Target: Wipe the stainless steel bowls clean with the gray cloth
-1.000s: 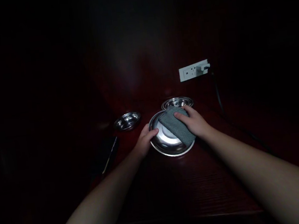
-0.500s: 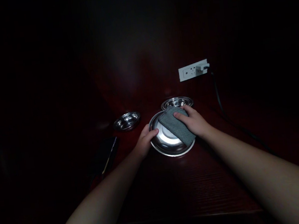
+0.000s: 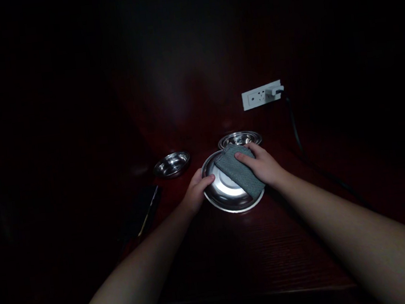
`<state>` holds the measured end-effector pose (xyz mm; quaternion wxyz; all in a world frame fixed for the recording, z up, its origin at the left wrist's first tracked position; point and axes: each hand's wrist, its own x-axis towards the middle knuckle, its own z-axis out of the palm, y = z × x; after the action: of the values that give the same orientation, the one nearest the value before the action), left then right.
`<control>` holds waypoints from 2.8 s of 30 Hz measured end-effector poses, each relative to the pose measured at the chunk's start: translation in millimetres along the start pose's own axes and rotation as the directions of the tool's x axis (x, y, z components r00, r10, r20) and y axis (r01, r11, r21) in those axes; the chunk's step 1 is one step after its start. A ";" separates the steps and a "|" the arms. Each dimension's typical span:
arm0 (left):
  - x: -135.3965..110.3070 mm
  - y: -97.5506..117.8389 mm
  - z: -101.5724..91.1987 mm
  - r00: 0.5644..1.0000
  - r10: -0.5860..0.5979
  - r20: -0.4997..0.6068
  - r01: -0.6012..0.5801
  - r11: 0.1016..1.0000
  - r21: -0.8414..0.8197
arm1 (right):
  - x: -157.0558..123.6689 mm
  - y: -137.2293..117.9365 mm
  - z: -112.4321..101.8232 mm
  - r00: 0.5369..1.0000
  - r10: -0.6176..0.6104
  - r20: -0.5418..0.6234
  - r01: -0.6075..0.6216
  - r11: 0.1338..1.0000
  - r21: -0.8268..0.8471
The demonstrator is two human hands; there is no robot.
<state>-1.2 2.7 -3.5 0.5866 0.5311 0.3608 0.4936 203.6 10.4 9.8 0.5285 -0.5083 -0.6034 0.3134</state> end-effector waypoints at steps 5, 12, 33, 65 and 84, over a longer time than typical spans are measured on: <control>1.8 -2.3 -1.6 1.000 0.000 0.003 0.000 1.000 -0.009 | -0.2 0.4 -0.2 1.000 -0.019 -0.004 0.019 1.000 -0.020; 1.8 -2.3 -2.6 1.000 0.006 0.007 -0.006 1.000 0.009 | -1.5 -1.5 0.0 1.000 -0.021 0.006 0.021 1.000 -0.002; 0.8 -1.9 -1.8 1.000 -0.008 0.001 0.008 1.000 -0.002 | -0.5 1.4 -0.4 1.000 -0.028 0.005 0.028 0.999 -0.016; 0.4 2.0 -2.2 1.000 -0.010 -0.016 0.010 1.000 -0.006 | -3.7 -3.9 2.1 1.000 -0.020 0.019 0.020 1.000 0.008; 1.1 -0.9 -2.5 1.000 0.000 0.008 0.001 0.999 -0.033 | -2.8 -8.1 1.3 0.998 0.017 0.053 -0.018 1.000 0.025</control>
<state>-3.1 4.5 -4.7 0.5967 0.5232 0.3505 0.4973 199.9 5.7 15.9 0.5161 -0.4984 -0.6085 0.3391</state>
